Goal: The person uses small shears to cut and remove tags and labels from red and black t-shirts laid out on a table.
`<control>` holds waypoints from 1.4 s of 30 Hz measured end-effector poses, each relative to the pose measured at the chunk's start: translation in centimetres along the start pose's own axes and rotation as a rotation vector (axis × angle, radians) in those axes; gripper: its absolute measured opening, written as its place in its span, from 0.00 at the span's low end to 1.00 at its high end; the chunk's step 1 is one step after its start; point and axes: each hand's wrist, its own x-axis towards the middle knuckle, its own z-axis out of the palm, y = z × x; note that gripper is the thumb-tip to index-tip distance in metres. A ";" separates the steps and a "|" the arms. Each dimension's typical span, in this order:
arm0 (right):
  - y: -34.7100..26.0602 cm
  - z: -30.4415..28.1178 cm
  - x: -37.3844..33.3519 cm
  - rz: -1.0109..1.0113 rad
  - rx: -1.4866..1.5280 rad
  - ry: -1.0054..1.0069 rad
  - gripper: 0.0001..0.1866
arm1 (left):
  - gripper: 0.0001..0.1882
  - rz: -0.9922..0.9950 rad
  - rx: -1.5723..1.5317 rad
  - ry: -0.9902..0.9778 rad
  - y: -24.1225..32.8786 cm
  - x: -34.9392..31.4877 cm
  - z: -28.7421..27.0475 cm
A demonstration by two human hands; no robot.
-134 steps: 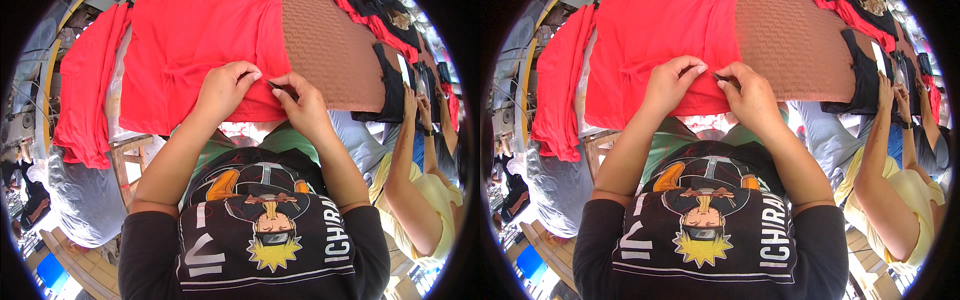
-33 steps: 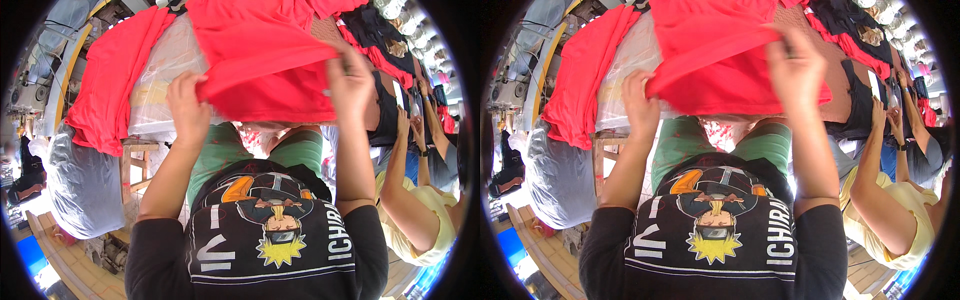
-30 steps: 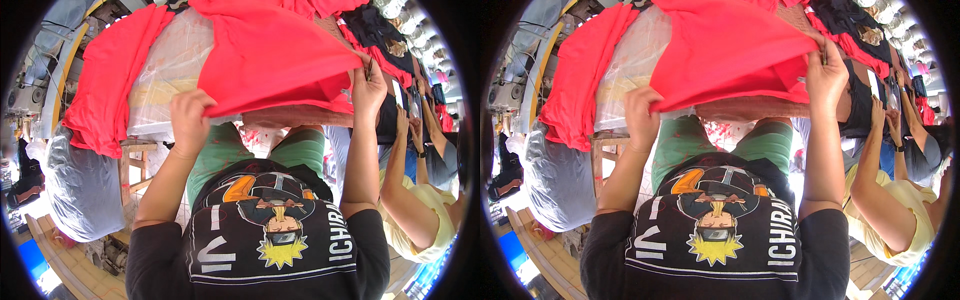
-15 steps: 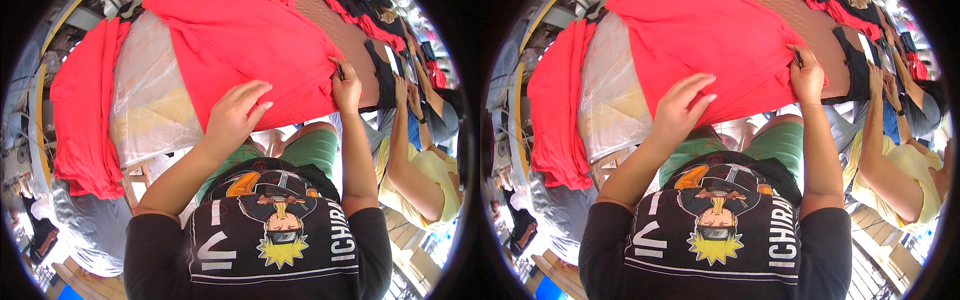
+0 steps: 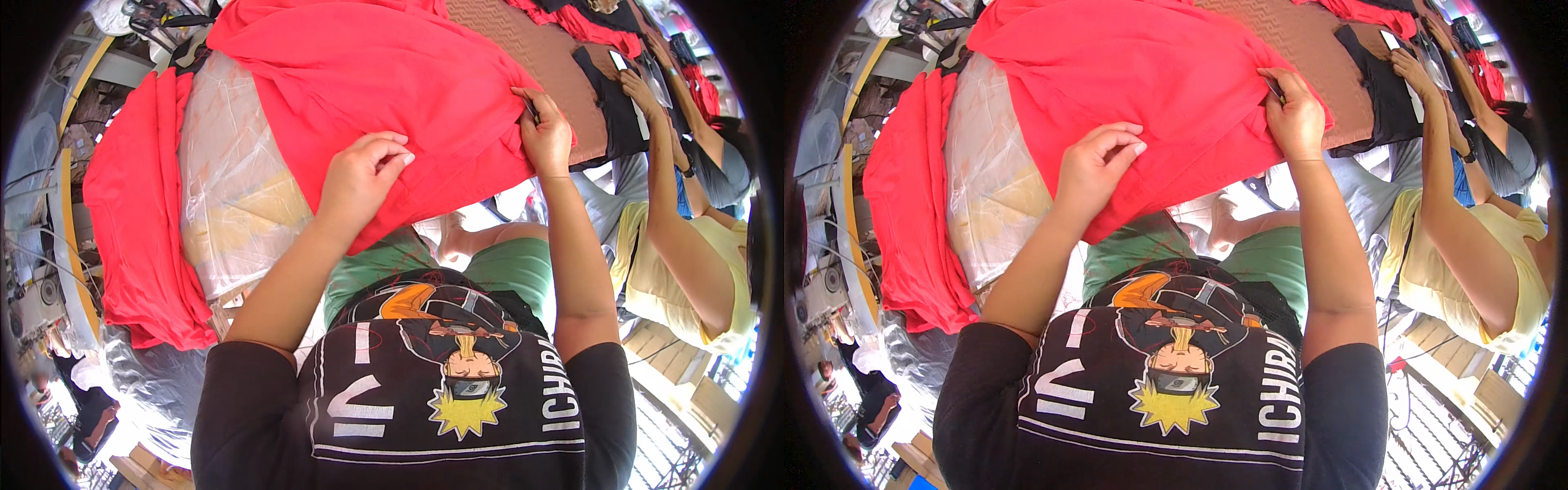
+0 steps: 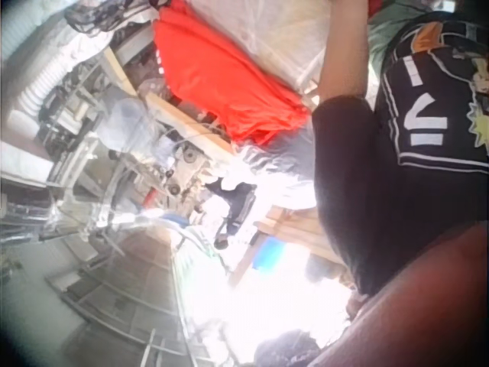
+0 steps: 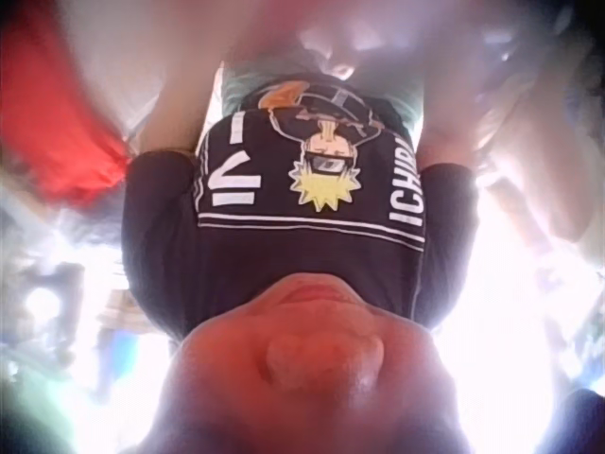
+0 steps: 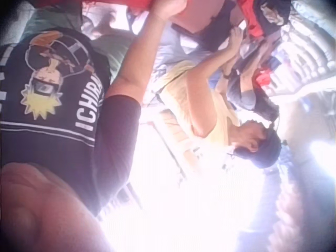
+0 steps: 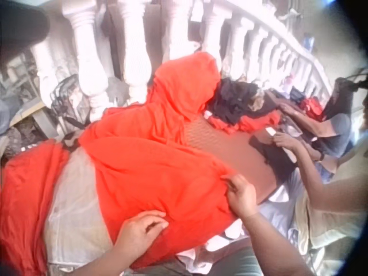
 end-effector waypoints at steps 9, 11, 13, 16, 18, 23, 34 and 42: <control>1.6 -0.1 1.1 -0.111 0.059 0.050 0.12 | 0.16 0.327 0.617 0.082 1.0 -6.0 -0.3; 0.7 -1.2 1.1 -0.126 0.103 0.075 0.11 | 0.14 0.262 0.454 0.016 1.3 -6.7 -2.7; -1.1 -2.7 -0.3 -0.112 0.070 -0.007 0.12 | 0.11 0.280 0.529 0.072 2.2 -7.5 -4.8; 0.3 -3.0 -1.8 -0.245 0.001 -0.259 0.12 | 0.08 0.165 0.703 -0.112 1.9 -8.3 -7.3; -0.6 -3.5 -1.9 -0.159 -0.008 -0.279 0.11 | 0.09 0.217 0.787 -0.047 2.2 -9.2 -6.8; -5.6 -4.9 0.0 -0.151 0.002 -0.194 0.16 | 0.13 0.200 0.522 0.139 2.6 -5.6 -4.1; -11.5 4.3 -3.4 -0.100 0.638 -0.568 0.08 | 0.11 0.204 0.431 0.306 -1.7 -3.6 -0.9; -12.0 3.4 -2.9 -0.192 0.539 -0.645 0.09 | 0.08 -0.038 0.208 0.310 -0.8 -3.7 -1.4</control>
